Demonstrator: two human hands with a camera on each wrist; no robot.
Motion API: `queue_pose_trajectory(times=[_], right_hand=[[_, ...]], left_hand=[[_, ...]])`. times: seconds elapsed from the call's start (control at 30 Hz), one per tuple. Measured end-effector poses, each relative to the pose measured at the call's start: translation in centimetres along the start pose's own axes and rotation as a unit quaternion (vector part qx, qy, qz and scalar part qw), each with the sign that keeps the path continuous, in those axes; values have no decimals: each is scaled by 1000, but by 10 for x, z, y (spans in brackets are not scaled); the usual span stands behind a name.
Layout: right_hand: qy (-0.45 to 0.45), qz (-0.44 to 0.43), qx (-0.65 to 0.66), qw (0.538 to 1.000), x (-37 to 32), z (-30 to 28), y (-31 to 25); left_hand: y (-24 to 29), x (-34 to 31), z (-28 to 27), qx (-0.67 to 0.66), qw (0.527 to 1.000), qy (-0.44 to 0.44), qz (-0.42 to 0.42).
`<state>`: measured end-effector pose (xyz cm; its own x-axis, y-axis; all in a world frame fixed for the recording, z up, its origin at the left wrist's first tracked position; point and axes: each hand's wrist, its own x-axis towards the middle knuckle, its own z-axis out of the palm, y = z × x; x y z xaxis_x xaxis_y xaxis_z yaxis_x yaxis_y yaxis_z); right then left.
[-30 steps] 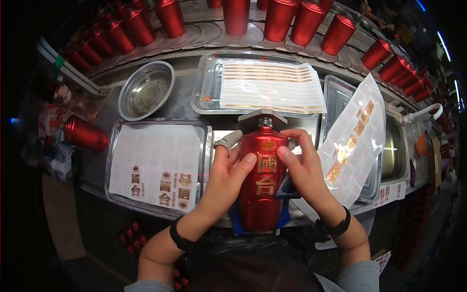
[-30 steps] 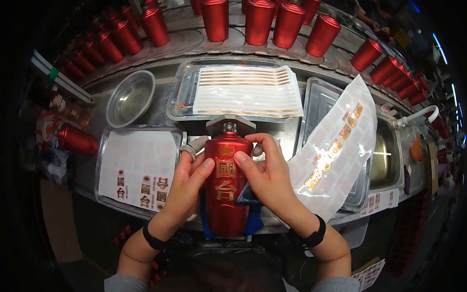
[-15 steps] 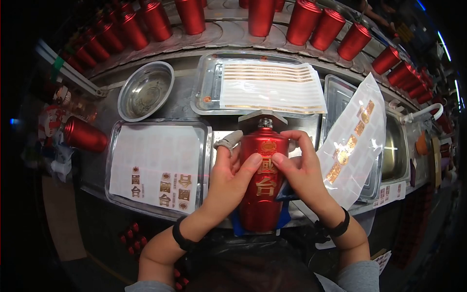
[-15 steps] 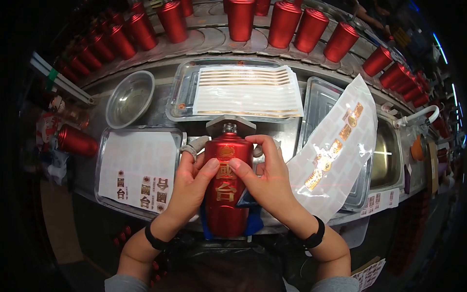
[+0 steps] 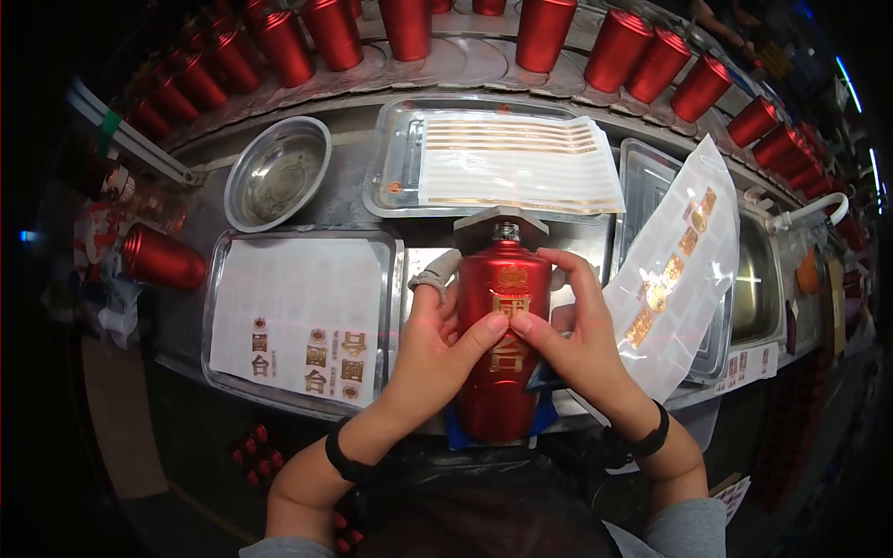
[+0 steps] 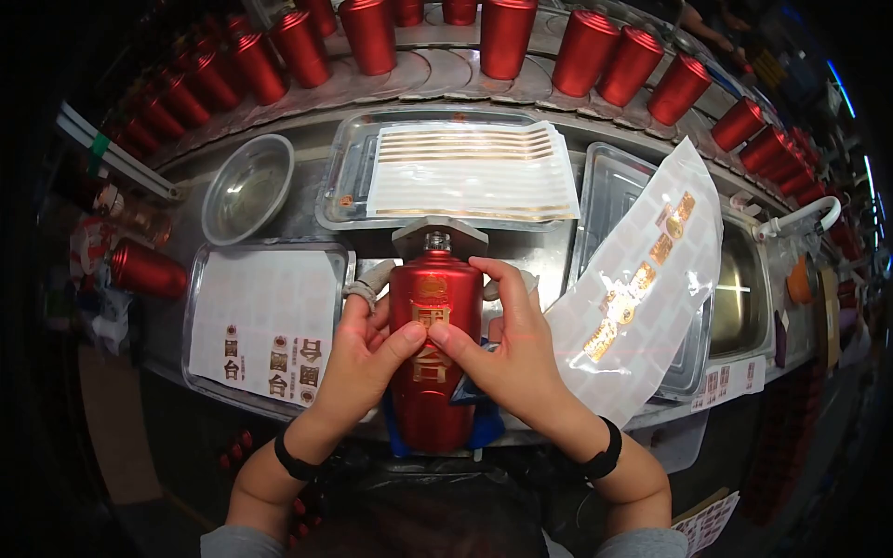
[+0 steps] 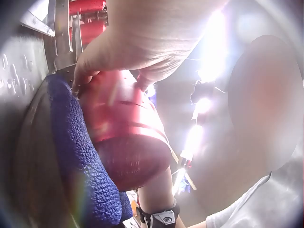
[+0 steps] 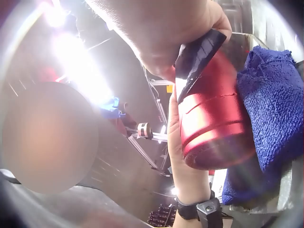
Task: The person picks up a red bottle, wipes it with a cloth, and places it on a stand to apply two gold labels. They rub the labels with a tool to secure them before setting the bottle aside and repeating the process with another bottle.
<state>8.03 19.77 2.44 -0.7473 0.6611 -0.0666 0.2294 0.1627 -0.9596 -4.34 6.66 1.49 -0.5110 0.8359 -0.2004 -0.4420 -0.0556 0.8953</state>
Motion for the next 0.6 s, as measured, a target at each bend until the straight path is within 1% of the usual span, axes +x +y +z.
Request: queue_pose_trajectory(times=[0.13, 0.23, 0.3, 0.43, 0.53, 0.6], right_hand=[[-3, 1, -3, 1000, 1, -1, 0], [-15, 33, -2, 999, 0, -4, -4], [-11, 20, -9, 1000, 2, -5, -2], [2, 34, 36, 999, 7, 0, -1], [6, 59, 39, 997, 7, 1, -1], [10, 48, 50, 998, 8, 2, 0]], left_hand=[[0, 0, 0, -19, 1000, -1, -6], [2, -1, 0, -14, 1000, 1, -9], [2, 0, -1, -14, 1000, 1, -10], [3, 5, -1, -40, 999, 16, -21], [0, 7, 0, -40, 999, 28, -19], [-1, 7, 0, -31, 999, 29, -16]])
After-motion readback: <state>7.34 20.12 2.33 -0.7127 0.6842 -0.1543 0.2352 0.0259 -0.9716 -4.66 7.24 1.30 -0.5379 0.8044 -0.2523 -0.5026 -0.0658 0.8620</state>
